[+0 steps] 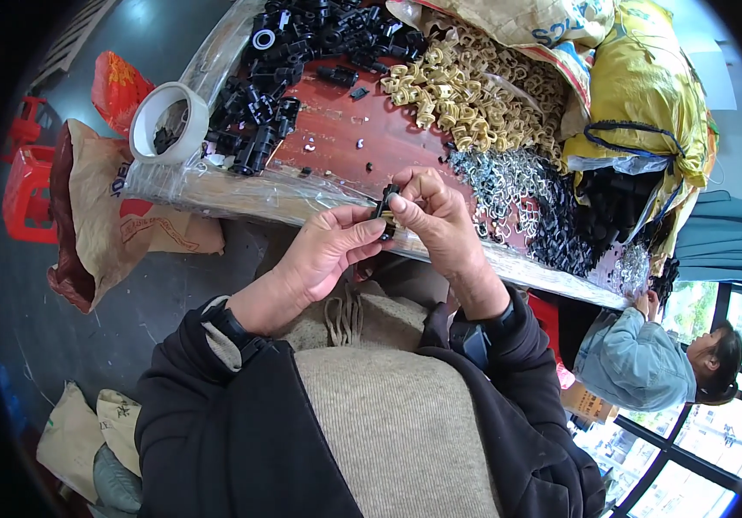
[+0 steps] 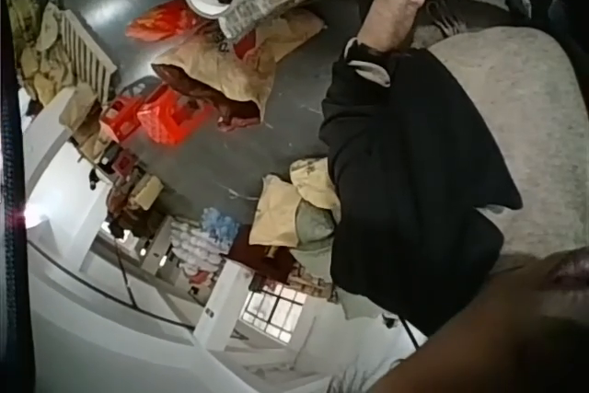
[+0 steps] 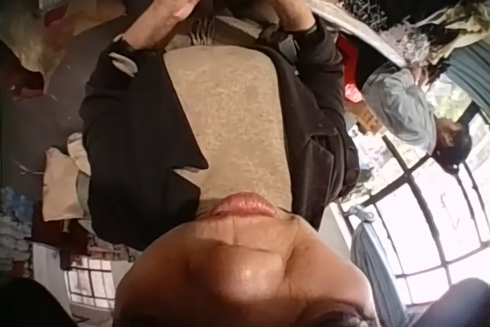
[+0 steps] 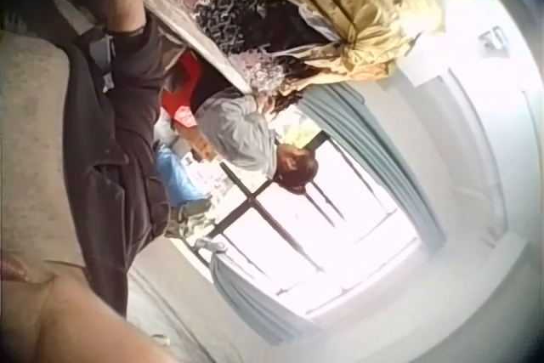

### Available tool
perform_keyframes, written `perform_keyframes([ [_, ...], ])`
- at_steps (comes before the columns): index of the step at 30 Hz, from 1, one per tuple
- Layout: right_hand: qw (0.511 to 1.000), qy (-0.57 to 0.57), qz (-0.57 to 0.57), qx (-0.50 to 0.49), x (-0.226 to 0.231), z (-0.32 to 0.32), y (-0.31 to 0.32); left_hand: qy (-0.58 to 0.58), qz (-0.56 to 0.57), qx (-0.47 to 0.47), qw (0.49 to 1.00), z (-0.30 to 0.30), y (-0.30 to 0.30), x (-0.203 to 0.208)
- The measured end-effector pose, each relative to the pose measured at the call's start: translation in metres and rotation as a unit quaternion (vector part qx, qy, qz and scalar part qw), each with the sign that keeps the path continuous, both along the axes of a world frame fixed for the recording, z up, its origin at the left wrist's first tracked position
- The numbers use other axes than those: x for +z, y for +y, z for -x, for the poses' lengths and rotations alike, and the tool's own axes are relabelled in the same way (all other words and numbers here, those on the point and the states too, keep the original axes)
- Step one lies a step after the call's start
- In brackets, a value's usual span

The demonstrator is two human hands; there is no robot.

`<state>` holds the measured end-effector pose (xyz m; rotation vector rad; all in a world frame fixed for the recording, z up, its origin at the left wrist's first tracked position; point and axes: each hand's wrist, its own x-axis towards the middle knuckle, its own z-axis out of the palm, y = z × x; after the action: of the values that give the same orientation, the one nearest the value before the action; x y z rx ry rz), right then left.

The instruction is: Assemble small plastic components and metal pins at a factory workstation.

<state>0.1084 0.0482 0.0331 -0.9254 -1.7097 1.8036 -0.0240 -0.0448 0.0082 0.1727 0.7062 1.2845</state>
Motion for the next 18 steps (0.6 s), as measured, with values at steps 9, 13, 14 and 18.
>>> perform_keyframes([
  [9, 0.999, -0.011, 0.005, 0.037, 0.001, 0.021, -0.003, -0.039, -0.024, -0.011, 0.999, 0.010, -0.001, -0.001],
  [13, 0.999, 0.016, 0.033, 0.010, -0.002, 0.028, -0.005, -0.048, -0.009, -0.003, 0.999, 0.014, -0.001, 0.006],
  [14, 0.997, 0.050, 0.051, 0.002, -0.007, 0.029, -0.004, -0.043, -0.014, 0.003, 0.999, 0.017, -0.001, 0.006],
  [18, 0.992, -0.042, -0.113, 0.037, 0.004, 0.037, 0.023, -0.017, -0.030, 0.017, 0.999, 0.030, -0.005, 0.005],
])
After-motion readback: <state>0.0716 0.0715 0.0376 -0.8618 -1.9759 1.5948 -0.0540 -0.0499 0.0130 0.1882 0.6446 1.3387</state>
